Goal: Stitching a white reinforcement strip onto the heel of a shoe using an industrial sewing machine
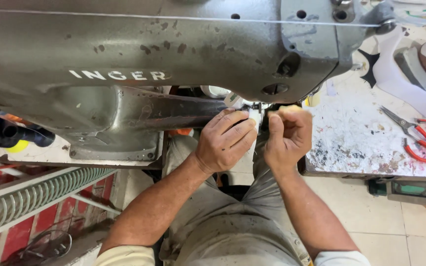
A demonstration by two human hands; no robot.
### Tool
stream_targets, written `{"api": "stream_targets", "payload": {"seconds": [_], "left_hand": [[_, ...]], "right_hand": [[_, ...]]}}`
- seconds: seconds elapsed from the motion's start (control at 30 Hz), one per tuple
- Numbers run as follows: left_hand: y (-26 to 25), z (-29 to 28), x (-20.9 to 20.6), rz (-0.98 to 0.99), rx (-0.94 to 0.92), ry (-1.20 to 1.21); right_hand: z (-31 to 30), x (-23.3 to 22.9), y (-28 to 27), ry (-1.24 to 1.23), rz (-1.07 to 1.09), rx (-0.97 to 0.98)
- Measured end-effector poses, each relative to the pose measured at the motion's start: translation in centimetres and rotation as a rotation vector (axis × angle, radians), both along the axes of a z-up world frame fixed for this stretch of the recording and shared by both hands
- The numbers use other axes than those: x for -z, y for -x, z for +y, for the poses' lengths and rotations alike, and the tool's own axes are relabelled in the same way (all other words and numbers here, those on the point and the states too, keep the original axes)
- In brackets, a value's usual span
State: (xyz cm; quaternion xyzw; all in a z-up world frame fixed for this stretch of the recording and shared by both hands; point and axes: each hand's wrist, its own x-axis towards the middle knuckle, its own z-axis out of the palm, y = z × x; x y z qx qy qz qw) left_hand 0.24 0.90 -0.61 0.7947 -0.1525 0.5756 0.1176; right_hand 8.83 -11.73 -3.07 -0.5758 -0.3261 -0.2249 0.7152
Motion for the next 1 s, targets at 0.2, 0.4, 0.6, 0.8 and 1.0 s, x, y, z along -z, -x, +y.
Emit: {"api": "stream_targets", "payload": {"seconds": [0.2, 0.4, 0.6, 0.8, 1.0], "left_hand": [[0.0, -0.1, 0.2, 0.024, 0.005, -0.014], [0.0, 0.1, 0.4, 0.039, -0.008, -0.024], [-0.1, 0.2, -0.1, 0.024, 0.025, -0.013], [-0.1, 0.4, -0.1, 0.025, 0.044, -0.018], [-0.1, 0.3, -0.4, 0.017, 0.068, -0.012]], "right_hand": [[1.2, 6.0, -5.0, -0.106, 0.943, -0.432], [2.0, 0.9, -5.2, -0.129, 0.902, -0.432], [1.1, 4.7, -6.4, -0.176, 0.86, -0.426], [1.2, 2.9, -6.0, -0.191, 0.818, -0.466], [1.4, 3.1, -6.4, -0.179, 0.777, -0.507]]}}
